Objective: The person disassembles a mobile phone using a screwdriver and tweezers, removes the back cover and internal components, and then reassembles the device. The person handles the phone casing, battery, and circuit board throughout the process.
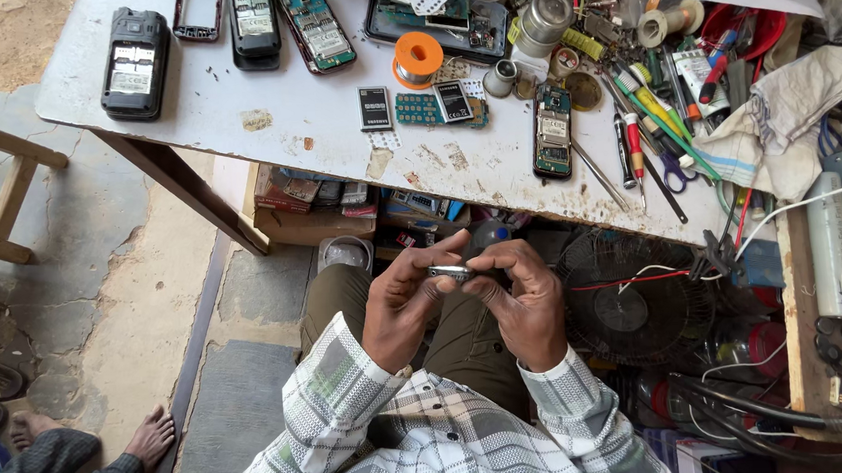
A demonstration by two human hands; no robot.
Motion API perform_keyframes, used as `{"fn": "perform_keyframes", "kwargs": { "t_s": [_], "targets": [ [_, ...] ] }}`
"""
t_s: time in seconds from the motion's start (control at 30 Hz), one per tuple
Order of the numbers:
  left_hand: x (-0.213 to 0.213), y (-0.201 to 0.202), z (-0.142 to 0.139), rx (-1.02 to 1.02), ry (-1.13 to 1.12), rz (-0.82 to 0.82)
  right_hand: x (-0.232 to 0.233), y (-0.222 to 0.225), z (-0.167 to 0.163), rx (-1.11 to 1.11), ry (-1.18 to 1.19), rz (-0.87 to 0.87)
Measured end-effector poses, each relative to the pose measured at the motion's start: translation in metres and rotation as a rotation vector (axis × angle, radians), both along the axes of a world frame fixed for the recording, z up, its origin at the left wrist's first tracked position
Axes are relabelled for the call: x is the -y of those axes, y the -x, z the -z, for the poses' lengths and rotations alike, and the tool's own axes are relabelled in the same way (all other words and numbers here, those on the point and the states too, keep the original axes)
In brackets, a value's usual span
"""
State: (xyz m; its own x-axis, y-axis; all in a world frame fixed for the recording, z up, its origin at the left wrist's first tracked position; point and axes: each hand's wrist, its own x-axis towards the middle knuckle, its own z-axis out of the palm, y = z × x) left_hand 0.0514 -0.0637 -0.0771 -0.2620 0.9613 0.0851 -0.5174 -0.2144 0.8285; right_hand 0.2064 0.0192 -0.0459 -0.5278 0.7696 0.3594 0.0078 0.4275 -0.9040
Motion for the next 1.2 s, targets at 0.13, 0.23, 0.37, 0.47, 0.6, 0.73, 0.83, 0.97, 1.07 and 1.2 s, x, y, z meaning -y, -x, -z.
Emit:
{"fn": "perform_keyframes", "kwargs": {
  "t_s": [0.13, 0.23, 0.37, 0.47, 0.6, 0.73, 0.83, 0.97, 1.07, 1.2],
  "targets": [
    [-0.002, -0.008, 0.006, -0.066, -0.087, -0.058, 0.004, -0.002, 0.001, 0.057, 0.002, 0.026],
    [-0.001, -0.011, 0.007, -0.092, -0.107, -0.096, 0.008, 0.001, 0.002, 0.127, -0.106, 0.124],
    [-0.001, -0.007, 0.006, -0.065, -0.108, -0.114, 0.013, 0.007, -0.001, 0.14, -0.307, 0.212],
    [-0.003, 0.0, 0.004, 0.091, -0.083, -0.091, 0.004, 0.004, -0.007, 0.104, -0.374, 0.131],
    [-0.004, 0.0, 0.003, 0.104, -0.049, -0.1, 0.001, -0.006, -0.004, 0.254, -0.285, 0.155],
    [-0.005, -0.008, 0.001, 0.135, 0.023, -0.136, 0.001, -0.008, 0.011, 0.31, -0.285, 0.229],
    [-0.01, -0.01, 0.0, 0.238, 0.112, -0.209, -0.005, -0.008, 0.021, 0.075, 0.122, 0.067],
    [-0.019, -0.011, 0.002, 0.422, 0.19, -0.282, 0.0, -0.009, 0.036, 0.026, 0.316, -0.013],
    [-0.019, -0.019, 0.005, 0.435, 0.171, -0.297, 0.006, -0.009, 0.049, 0.009, 0.437, 0.113],
    [-0.018, -0.02, 0.01, 0.409, 0.149, -0.302, 0.005, -0.011, 0.055, 0.055, 0.414, 0.115]
  ]
}}
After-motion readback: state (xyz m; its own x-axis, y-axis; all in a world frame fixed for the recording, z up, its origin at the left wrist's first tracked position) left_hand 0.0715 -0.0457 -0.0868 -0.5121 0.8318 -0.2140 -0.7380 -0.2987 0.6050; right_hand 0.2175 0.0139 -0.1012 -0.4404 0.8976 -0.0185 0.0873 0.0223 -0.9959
